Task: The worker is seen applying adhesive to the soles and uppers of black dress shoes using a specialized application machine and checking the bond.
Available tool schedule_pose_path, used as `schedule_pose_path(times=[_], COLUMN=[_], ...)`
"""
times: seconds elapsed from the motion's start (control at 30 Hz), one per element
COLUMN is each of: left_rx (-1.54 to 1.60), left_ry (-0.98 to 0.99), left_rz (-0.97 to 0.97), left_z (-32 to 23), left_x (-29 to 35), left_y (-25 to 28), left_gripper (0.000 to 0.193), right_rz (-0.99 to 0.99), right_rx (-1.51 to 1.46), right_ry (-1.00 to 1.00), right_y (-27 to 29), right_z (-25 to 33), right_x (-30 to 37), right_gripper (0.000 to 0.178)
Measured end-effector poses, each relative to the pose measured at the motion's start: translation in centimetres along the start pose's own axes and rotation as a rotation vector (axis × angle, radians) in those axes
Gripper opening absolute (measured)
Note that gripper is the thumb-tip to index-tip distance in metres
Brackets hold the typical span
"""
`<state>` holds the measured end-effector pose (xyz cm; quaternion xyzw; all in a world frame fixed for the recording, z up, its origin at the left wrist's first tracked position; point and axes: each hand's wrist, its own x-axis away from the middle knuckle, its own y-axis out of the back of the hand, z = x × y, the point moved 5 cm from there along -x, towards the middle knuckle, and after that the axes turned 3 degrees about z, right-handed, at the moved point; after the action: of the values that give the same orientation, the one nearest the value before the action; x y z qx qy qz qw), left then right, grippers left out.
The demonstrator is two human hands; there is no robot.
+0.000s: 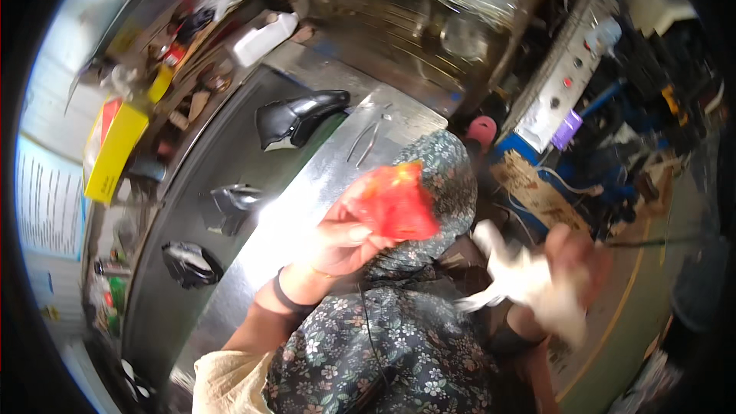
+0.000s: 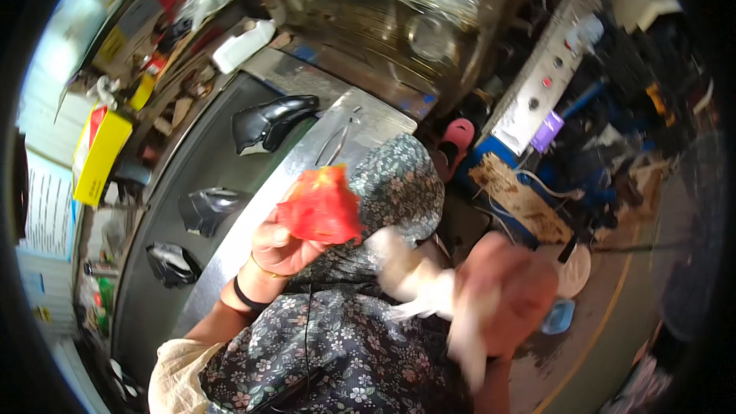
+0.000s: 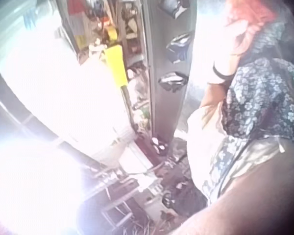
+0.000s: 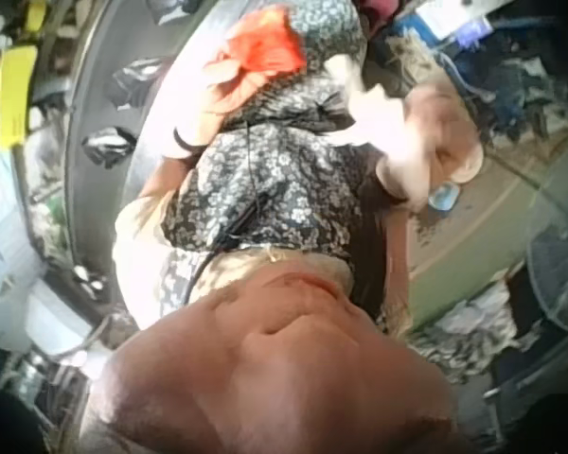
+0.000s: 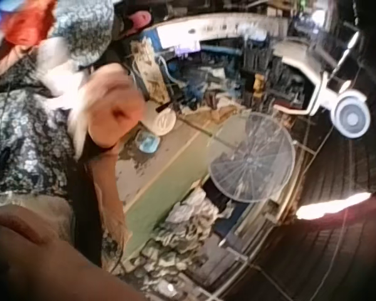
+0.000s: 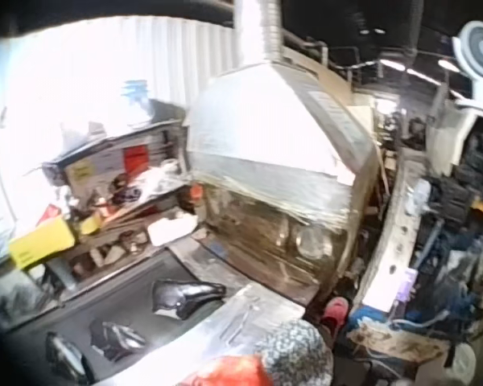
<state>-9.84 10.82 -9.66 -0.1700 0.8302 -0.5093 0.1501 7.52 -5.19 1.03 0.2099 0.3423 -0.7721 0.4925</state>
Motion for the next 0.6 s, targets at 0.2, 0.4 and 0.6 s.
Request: schedule_pose_path(times=[0.2, 0.4, 0.6], left_rx=[-0.154, 0.108, 0.104], left_ry=[-0.114, 0.113, 0.081], left_rz=[0.135, 0.408, 0.677], left_z=[-0.5, 0.7, 2.3], left_x=[-2.7, -2.8, -3.2], left_y=[-4.2, -9.9, -13.1], left_gripper=[0.076, 0.092, 0.071], right_rz=[-0.486, -0.380, -0.364], right_rx=[0.015, -0.244, -0.233], right_ry=[-0.722, -1.003, -1.070], right_y=[5.4, 5.0, 6.2], right_z=[-13.2, -21.5, -22.6], right_x=[10.7, 18.7, 19.6], right_gripper=[0.024, 0.012, 0.014])
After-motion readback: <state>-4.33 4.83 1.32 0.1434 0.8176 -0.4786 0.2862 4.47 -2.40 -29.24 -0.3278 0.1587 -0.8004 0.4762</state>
